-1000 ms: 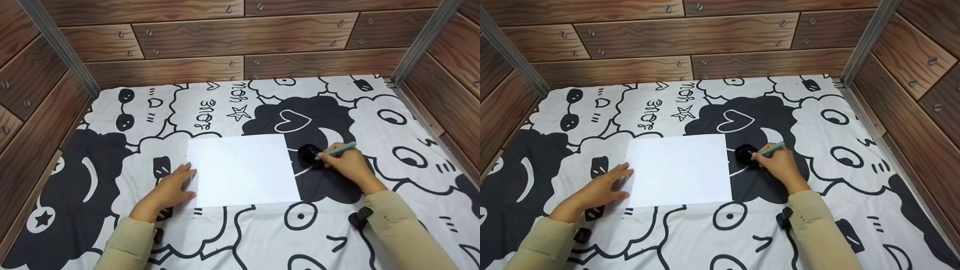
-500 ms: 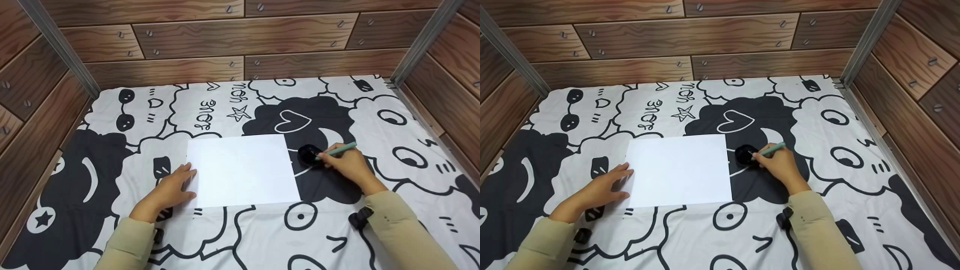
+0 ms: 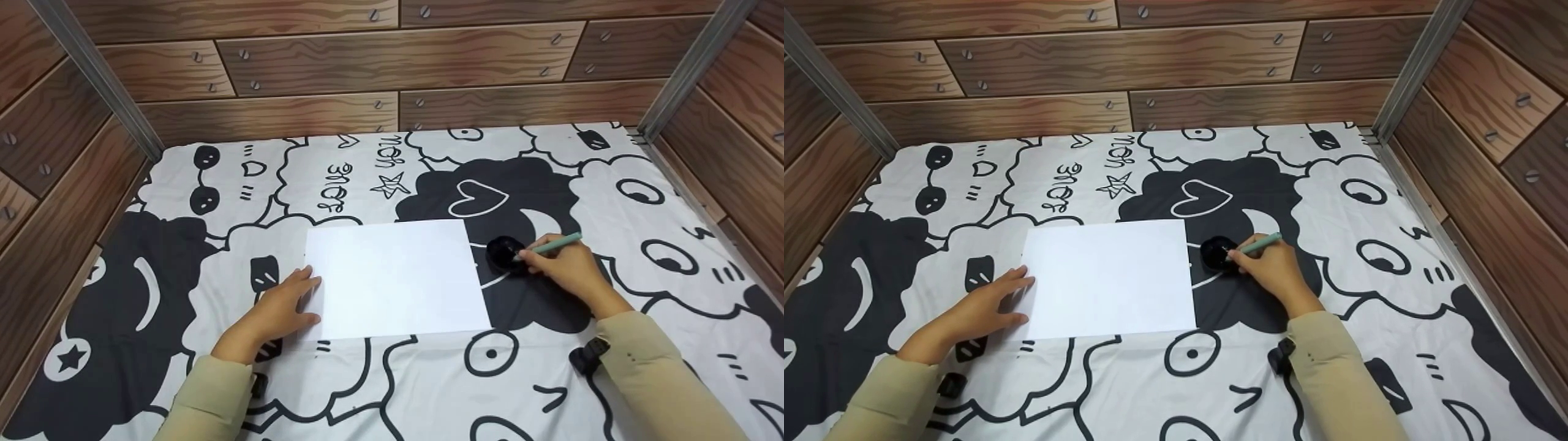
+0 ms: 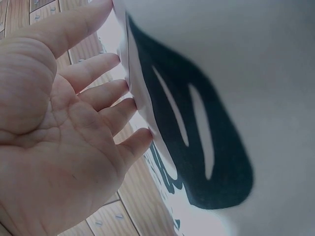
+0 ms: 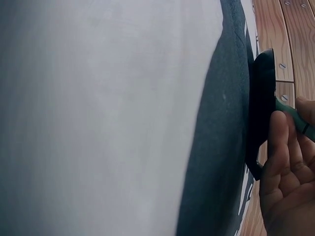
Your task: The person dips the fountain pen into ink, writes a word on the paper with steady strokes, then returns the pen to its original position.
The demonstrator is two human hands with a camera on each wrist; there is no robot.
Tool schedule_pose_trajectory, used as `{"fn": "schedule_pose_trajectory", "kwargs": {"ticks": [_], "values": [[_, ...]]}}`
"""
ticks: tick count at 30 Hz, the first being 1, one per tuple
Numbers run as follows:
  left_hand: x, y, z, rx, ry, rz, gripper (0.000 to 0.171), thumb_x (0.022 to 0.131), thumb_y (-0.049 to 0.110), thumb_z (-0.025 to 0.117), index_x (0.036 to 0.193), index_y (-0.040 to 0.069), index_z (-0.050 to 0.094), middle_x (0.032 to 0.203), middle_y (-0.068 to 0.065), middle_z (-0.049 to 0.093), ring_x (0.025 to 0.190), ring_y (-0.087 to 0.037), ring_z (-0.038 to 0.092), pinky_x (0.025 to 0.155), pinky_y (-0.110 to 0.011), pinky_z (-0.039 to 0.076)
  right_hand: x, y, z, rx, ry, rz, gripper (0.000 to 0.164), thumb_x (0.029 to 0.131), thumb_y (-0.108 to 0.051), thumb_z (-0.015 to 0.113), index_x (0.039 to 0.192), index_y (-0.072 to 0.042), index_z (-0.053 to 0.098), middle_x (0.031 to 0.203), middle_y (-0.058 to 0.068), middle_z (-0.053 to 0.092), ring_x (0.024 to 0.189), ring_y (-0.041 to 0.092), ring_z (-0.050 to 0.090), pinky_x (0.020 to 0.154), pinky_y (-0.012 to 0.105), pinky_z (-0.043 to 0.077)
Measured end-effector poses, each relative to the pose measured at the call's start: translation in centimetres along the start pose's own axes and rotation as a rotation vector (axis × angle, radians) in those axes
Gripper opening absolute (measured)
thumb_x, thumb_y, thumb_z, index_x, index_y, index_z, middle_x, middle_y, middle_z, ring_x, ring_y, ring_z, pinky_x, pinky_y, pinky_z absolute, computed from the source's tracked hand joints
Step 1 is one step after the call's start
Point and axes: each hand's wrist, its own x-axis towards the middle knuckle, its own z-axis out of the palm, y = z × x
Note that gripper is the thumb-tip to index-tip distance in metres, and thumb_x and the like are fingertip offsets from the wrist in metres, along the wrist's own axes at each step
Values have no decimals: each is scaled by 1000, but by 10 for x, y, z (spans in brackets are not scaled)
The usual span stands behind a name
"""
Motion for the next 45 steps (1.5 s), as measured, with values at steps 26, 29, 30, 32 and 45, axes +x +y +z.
{"fn": "schedule_pose_trajectory", "kwargs": {"ticks": [26,29,30,32,45], "values": [[-1,-1,0,21,13,18,62,80,10,75,135,-3,49,148,-21,34,139,-37,24,111,-49,23,-5,-23,-2,221,86,-14,25,88,-16,69,97,6,65,85,16,69,68,12,68,56,20,52],[-1,-1,0,20,14,18,61,80,9,75,135,-3,49,148,-21,34,139,-37,24,111,-49,23,-8,-38,-4,252,103,-27,22,89,-10,68,96,10,64,85,19,68,69,17,69,58,22,54],[-1,0,0,19,14,18,61,80,9,75,135,-3,49,148,-22,34,139,-37,24,111,-50,23,-9,-42,-5,257,106,-32,21,89,-9,68,96,10,64,84,19,67,68,17,69,59,23,55],[-1,0,0,17,14,17,62,80,9,75,135,-4,49,148,-22,34,139,-38,24,110,-50,23,-9,-47,-4,262,111,-36,20,89,-9,67,95,10,64,83,19,67,68,17,69,59,25,56],[0,2,0,6,7,10,62,81,9,74,136,-3,49,149,-22,32,139,-38,23,111,-50,23,0,-60,9,369,112,-80,13,86,1,67,88,13,63,74,21,66,60,13,67,55,19,52]]}}
